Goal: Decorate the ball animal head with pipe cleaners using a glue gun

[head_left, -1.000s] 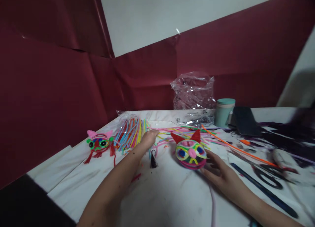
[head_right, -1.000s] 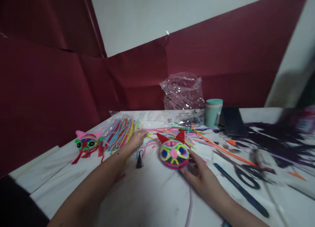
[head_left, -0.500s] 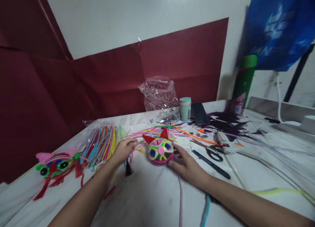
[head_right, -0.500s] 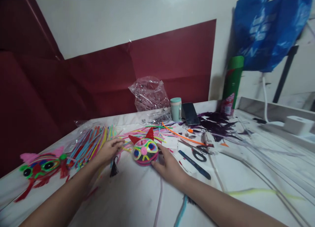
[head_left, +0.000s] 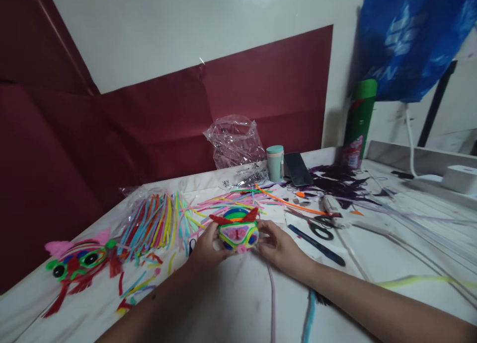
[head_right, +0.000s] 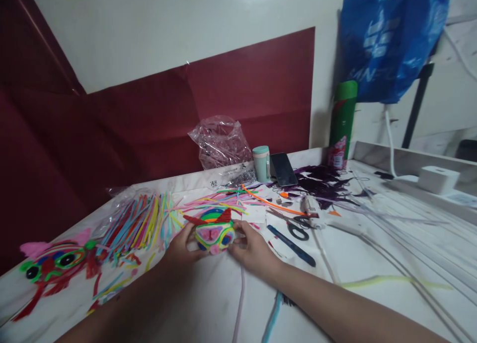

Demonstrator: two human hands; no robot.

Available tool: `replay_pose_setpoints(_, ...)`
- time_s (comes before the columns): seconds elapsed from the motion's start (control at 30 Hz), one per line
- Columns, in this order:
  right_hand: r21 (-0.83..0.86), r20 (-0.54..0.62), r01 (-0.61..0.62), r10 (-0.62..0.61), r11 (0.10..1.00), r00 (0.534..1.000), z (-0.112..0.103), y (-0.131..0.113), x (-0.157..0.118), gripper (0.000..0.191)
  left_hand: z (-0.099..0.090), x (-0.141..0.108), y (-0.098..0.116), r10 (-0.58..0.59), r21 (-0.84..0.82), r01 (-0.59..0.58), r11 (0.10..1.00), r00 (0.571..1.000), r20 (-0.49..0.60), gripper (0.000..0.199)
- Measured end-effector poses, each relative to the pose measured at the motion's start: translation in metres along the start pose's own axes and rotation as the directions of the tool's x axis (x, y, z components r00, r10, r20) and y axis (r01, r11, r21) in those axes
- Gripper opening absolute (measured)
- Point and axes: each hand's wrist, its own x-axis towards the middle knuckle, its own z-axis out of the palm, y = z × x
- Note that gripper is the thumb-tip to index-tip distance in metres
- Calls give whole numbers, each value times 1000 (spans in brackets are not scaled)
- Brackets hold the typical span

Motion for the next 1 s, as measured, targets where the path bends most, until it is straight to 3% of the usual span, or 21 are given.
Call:
replay_pose_setpoints(0.13,-31,22,-27,27,999,999,-1,2,0,37,5,2,-14,-17,-94,18,995,1000,9,71)
replay_pose_setpoints(0.27,-75,43,-61,64,995,997,-2,3,-1,52,7,6,-25,-24,-82,20,996,998,-49,76)
replay_pose_setpoints(0.57,-130,36,-118,123,985,992,-3,2,-4,59,13,9,-31,-29,-66,21,998,993,-118,84)
replay_pose_setpoints(0.83,-256,15,-85,92,963,996,-6,15,-8,60,12,0,-25,-24,130,45,990,987,-157,84)
replay_pose_setpoints(1.0,-361,25,70,-65,930,998,-6,16,-10,62,4,-8,-25,2,186,17,982,995,-103,86)
